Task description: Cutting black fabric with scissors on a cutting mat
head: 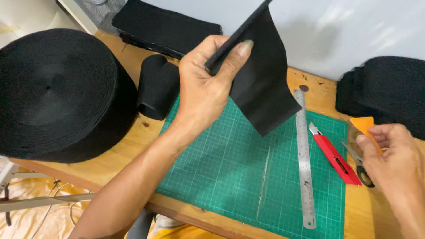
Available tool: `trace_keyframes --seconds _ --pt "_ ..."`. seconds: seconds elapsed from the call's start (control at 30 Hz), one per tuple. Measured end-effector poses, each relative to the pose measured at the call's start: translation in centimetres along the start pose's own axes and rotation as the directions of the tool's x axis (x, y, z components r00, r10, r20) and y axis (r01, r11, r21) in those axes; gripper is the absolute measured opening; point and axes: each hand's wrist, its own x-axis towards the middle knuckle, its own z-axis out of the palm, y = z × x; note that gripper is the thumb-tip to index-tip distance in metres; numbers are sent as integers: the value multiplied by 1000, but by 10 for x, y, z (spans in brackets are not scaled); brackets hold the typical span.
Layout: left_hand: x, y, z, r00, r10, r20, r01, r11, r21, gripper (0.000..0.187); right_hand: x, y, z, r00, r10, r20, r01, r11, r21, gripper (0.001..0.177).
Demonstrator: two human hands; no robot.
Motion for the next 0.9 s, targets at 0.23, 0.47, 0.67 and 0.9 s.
trace_keyframes --seconds 0.23,0.47,0.67,0.9 --pt "-5 -33 -9 991 -130 25 129 991 20 16 4 -45 17 998 -29 61 34 996 -88 26" --pt "-10 -101 -13 860 -511 1 491 825 -282 22 14 -28 -26 997 79 21 -78 995 -64 11" --pt "-13 -107 -12 811 -585 -13 572 797 -196 14 2 -6 -65 866 427 259 -366 895 -253 9" --pt "-13 -108 -15 711 -693 117 699 679 -223 20 10 -2 -55 743 524 416 -316 823 -472 32"
